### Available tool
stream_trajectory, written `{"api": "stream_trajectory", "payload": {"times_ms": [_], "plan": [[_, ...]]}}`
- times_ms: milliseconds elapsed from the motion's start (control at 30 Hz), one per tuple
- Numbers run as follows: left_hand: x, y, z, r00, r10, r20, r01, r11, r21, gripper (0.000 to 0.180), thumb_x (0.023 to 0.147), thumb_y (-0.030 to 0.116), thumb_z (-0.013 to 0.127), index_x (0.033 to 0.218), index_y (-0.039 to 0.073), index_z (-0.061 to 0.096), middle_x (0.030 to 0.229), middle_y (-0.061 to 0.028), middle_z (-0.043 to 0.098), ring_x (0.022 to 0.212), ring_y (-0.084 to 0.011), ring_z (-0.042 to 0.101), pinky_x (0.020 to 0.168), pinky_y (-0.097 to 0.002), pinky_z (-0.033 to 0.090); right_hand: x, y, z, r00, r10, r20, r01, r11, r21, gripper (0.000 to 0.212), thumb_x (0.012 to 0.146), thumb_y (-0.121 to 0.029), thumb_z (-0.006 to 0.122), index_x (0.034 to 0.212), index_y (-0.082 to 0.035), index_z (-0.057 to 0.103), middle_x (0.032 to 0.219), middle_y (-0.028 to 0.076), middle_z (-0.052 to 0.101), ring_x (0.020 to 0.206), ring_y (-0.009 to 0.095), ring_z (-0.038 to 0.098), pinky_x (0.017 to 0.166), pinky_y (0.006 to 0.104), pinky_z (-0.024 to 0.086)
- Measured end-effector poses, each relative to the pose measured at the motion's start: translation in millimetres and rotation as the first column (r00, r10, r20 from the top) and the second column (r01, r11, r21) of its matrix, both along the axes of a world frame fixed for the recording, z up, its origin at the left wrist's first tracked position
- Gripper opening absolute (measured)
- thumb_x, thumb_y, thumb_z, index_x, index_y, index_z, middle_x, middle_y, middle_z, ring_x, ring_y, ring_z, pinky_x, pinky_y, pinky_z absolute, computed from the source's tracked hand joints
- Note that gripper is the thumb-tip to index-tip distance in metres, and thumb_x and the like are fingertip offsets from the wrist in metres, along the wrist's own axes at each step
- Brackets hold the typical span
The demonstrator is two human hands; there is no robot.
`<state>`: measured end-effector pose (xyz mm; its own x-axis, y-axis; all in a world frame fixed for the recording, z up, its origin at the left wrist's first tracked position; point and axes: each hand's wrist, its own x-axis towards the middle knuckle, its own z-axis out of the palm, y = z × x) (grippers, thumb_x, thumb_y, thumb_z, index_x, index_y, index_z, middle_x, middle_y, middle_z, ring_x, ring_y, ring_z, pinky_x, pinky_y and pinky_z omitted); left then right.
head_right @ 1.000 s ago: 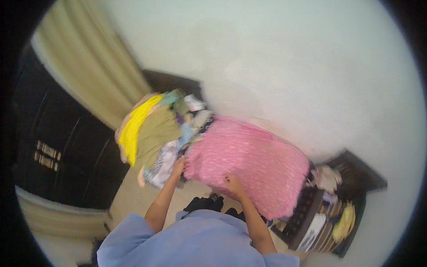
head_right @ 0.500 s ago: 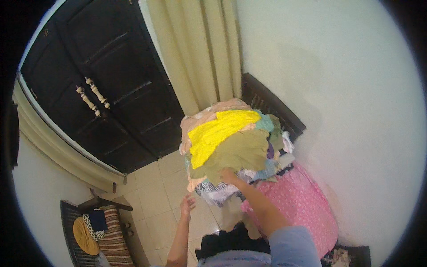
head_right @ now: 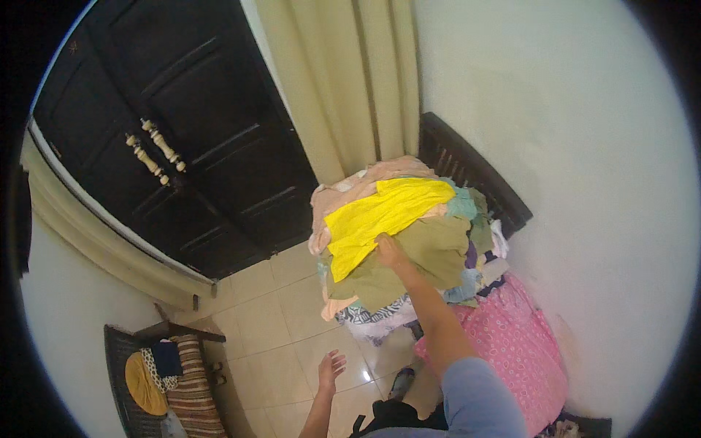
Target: The person folds several pieces of clothing one by one on a bed and places each folded item onto a nearby chair. The items include a green patterned cloth, a white shirt, a yellow shirt, and a beige shirt. The person smooths and aligns each item before folding and stacking them.
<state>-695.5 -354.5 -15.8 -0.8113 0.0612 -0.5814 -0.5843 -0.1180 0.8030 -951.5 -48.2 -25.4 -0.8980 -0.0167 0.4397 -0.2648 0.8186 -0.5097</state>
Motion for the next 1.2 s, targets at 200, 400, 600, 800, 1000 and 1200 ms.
{"api": "stream_trajectory", "payload": {"times_ms": [200,400,600,800,1000,1200], "plan": [[-38,63,-10,0.994,-0.103,0.018,0.097,0.973,0.211,0.054,0.084,0.048,0.04,0.121,0.01,0.039,0.111,-0.0123,0.051,0.099,-0.0224,0.049,0.084,-0.0389,0.039,128,5,64,0.974,0.144,0.174,0.021,0.707,-0.707,0.012,0.075,-0.011,0.062,0.081,0.0,0.059,0.071,0.001,0.057,0.072,0.01,0.053,0.065,0.0258,0.043],[-60,139,-23,0.861,-0.154,0.485,-0.352,0.508,0.786,0.065,0.078,0.059,0.043,0.13,0.022,0.028,0.121,-0.0153,0.039,0.107,-0.0317,0.042,0.088,-0.0586,0.027,334,59,117,0.823,0.509,0.252,0.16,0.217,-0.963,0.007,0.077,-0.007,0.061,0.081,-0.002,0.059,0.085,0.002,0.058,0.081,0.009,0.051,0.072,0.0232,0.041],[-76,240,40,0.903,-0.43,0.013,0.221,0.49,0.843,0.055,0.078,0.033,0.055,0.122,0.005,0.039,0.118,-0.017,0.047,0.108,-0.0307,0.044,0.091,-0.0466,0.035,484,57,126,0.545,0.717,0.434,0.249,0.356,-0.901,0.023,0.077,-0.008,0.058,0.099,-0.002,0.059,0.092,0.003,0.06,0.084,0.01,0.053,0.077,0.0229,0.04],[14,240,124,0.48,-0.871,-0.101,0.533,0.198,0.823,0.046,0.071,0.007,0.061,0.114,0.0,0.046,0.109,-0.0115,0.054,0.099,-0.0243,0.053,0.088,-0.0384,0.041,535,9,105,0.902,0.236,0.362,0.429,-0.399,-0.811,0.038,0.081,-0.019,0.055,0.116,-0.004,0.048,0.109,0.006,0.053,0.097,0.018,0.05,0.086,0.0289,0.039],[67,236,137,0.293,-0.955,-0.042,0.745,0.2,0.637,0.041,0.073,0.007,0.061,0.113,0.003,0.05,0.108,-0.0071,0.056,0.098,-0.0192,0.054,0.087,-0.0326,0.041,543,6,62,0.916,-0.262,0.306,0.33,0.053,-0.943,0.043,0.084,-0.021,0.051,0.123,-0.006,0.038,0.121,0.008,0.043,0.104,0.02,0.047,0.092,0.0327,0.037],[47,260,150,0.424,-0.906,-0.007,0.779,0.36,0.514,0.038,0.078,0.026,0.06,0.109,0.004,0.053,0.103,-0.0081,0.058,0.09,-0.0192,0.058,0.08,-0.0321,0.045,554,4,75,0.804,-0.566,0.182,0.424,0.333,-0.842,0.04,0.082,-0.013,0.053,0.12,-0.006,0.042,0.12,0.01,0.043,0.102,0.021,0.049,0.088,0.031,0.04]]}}
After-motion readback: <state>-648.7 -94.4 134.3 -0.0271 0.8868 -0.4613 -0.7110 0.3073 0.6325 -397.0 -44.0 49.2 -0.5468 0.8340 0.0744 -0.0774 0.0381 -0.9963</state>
